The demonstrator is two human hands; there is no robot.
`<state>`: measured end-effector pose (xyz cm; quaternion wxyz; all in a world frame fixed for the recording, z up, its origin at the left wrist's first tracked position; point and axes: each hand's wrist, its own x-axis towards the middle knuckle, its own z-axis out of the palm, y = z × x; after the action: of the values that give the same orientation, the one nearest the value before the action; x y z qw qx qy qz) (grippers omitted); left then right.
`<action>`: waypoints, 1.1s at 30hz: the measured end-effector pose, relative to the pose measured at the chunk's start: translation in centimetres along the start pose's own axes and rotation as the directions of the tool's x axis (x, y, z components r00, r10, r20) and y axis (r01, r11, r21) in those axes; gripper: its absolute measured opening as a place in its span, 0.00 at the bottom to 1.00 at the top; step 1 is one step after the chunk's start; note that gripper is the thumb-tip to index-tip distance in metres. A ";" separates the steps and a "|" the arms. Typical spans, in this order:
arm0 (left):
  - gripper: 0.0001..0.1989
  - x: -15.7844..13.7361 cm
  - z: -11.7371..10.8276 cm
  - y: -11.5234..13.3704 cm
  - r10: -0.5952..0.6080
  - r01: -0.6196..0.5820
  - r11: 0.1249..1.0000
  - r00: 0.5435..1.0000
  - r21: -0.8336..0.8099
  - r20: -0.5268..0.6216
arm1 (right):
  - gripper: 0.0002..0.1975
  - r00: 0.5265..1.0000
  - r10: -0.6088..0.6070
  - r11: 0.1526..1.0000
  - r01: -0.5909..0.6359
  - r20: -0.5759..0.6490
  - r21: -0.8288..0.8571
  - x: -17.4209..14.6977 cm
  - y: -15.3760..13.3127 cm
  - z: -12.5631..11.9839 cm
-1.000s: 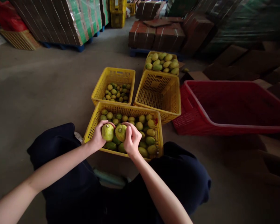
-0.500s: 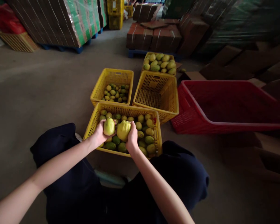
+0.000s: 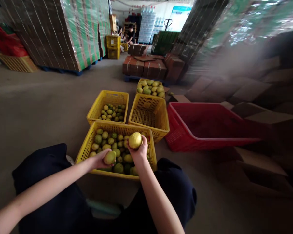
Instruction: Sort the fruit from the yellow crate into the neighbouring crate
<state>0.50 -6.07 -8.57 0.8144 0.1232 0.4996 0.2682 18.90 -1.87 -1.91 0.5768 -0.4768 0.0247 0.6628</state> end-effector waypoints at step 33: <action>0.16 -7.5 -3.0 9.9 0.407 -0.396 0.803 0.910 0.444 0.077 | 0.12 0.787 0.576 0.433 -0.522 -0.220 -0.735 -2.7 11.6 -6.6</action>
<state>-7.90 -2.31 0.22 0.6826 0.4084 0.5193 0.3125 13.41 -11.57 -9.75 0.0721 -0.6175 -0.1226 0.7736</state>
